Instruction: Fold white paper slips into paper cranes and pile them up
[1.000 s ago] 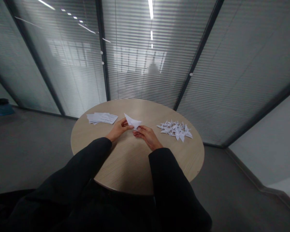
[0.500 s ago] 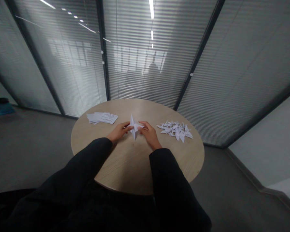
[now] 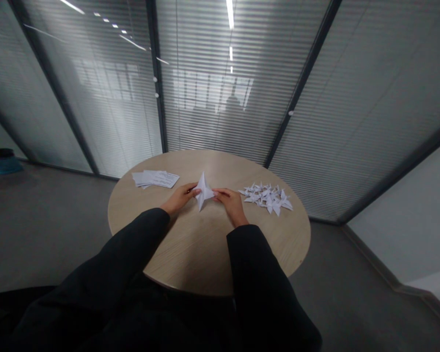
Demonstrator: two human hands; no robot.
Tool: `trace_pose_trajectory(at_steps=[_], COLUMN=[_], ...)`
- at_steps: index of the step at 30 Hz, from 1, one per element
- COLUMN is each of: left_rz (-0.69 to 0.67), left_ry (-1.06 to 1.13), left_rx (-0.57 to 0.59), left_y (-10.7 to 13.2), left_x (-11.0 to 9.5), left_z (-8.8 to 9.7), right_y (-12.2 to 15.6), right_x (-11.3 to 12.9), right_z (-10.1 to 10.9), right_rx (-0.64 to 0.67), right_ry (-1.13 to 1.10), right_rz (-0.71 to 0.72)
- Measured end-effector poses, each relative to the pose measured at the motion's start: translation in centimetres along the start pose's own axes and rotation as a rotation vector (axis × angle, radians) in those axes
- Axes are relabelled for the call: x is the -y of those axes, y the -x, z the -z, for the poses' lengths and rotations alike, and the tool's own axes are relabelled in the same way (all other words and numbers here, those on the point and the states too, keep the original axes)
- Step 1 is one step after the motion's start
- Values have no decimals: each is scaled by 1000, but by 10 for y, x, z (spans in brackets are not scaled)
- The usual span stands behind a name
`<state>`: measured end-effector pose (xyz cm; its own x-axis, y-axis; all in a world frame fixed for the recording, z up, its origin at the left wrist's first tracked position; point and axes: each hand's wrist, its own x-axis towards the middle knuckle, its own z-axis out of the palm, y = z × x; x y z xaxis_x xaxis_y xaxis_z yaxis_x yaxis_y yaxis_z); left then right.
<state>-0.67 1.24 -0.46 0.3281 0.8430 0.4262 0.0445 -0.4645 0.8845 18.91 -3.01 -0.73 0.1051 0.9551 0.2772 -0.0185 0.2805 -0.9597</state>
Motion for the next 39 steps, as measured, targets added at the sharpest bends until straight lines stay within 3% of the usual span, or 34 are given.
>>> trace_pose_trajectory(at_steps=[8, 15, 23, 39], left_rz=[-69, 98, 212, 207], left_ry=[1, 214, 466, 389], left_rx=[19, -122, -177, -314], left_y=[-3, -3, -1, -4], left_x=[8, 4, 1, -2], left_z=[2, 8, 7, 14], right_y=[0, 1, -1, -5], right_x=[-1, 4, 2, -2], right_z=[0, 4, 4, 12], right_rx=[26, -103, -84, -180], right_ry=[-64, -96, -66, -56], right_rz=[-80, 4, 8, 19])
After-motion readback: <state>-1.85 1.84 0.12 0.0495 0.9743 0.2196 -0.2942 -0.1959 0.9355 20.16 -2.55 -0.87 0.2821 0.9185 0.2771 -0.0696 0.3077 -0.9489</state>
